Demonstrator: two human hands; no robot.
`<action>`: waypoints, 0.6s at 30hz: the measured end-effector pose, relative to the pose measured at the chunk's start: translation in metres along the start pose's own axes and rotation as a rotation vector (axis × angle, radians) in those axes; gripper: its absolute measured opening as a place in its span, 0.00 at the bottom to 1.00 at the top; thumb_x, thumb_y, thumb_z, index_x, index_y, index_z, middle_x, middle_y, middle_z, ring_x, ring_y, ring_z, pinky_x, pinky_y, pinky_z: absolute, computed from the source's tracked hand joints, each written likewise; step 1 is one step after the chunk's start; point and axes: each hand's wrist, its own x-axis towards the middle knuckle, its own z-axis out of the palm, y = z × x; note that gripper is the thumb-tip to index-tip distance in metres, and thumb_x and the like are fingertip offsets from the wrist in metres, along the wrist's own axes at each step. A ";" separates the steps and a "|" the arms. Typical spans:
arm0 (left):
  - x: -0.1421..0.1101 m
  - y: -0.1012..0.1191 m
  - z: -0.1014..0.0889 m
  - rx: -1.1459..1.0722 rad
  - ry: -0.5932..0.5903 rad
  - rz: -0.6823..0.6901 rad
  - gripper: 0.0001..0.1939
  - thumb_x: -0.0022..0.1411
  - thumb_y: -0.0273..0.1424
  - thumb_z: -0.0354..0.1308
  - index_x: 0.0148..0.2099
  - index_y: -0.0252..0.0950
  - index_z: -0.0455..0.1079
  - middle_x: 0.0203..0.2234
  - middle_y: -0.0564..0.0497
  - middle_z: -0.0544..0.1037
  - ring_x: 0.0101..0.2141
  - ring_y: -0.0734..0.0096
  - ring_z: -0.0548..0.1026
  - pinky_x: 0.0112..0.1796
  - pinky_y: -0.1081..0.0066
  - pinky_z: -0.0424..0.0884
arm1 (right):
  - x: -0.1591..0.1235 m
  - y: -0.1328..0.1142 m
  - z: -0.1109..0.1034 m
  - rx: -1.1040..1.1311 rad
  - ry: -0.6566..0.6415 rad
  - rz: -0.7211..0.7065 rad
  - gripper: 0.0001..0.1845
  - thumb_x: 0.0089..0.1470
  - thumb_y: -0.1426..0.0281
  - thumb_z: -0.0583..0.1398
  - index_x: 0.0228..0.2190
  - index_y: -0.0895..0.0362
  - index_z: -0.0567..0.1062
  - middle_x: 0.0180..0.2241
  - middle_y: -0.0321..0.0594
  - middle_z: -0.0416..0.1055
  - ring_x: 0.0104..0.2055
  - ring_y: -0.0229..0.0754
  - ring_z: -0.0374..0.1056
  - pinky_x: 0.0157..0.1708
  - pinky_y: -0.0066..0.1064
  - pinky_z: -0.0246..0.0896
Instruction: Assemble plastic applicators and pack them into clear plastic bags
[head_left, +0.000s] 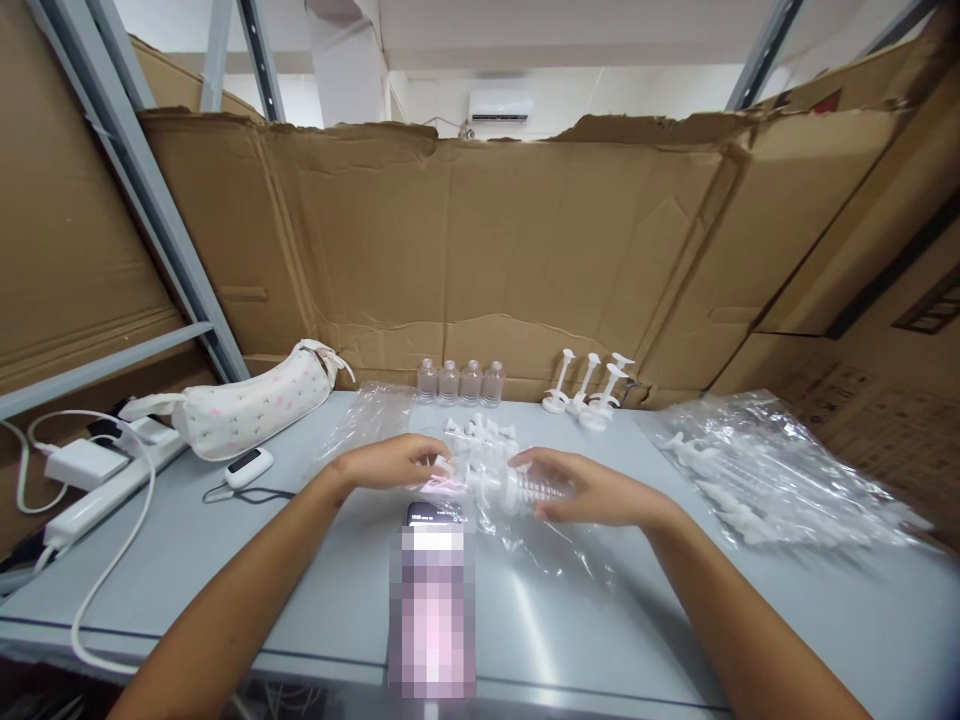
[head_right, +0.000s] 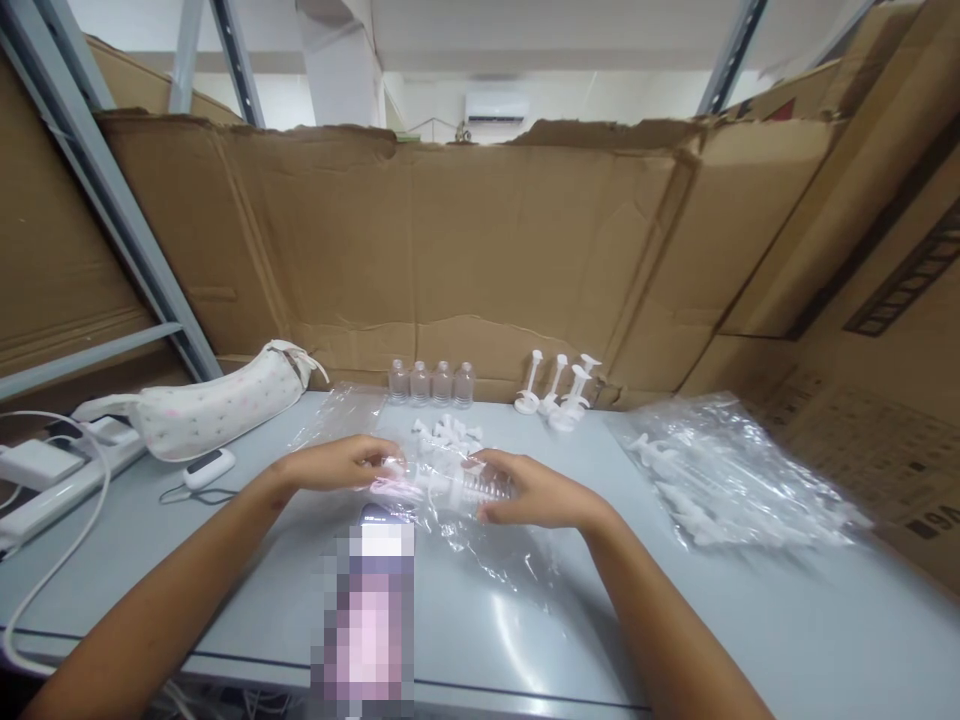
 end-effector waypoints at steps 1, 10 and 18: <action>0.001 0.002 0.001 -0.032 -0.041 0.022 0.13 0.60 0.36 0.49 0.40 0.37 0.71 0.32 0.52 0.73 0.31 0.70 0.68 0.31 0.74 0.63 | 0.000 -0.001 0.001 0.004 -0.002 -0.003 0.31 0.46 0.58 0.64 0.52 0.49 0.67 0.51 0.42 0.66 0.50 0.55 0.63 0.50 0.46 0.59; 0.004 0.004 0.004 -0.194 -0.225 -0.050 0.13 0.57 0.39 0.55 0.38 0.36 0.71 0.22 0.56 0.67 0.22 0.77 0.62 0.24 0.76 0.60 | 0.002 -0.009 0.007 -0.039 -0.039 0.023 0.33 0.45 0.66 0.63 0.53 0.52 0.60 0.45 0.42 0.66 0.46 0.51 0.64 0.45 0.43 0.62; 0.006 0.013 0.003 -0.427 -0.181 0.091 0.13 0.57 0.40 0.58 0.39 0.36 0.72 0.34 0.52 0.75 0.35 0.72 0.71 0.36 0.73 0.66 | 0.002 -0.009 0.004 -0.006 -0.079 -0.021 0.39 0.44 0.61 0.65 0.57 0.51 0.59 0.55 0.42 0.61 0.54 0.53 0.60 0.53 0.40 0.57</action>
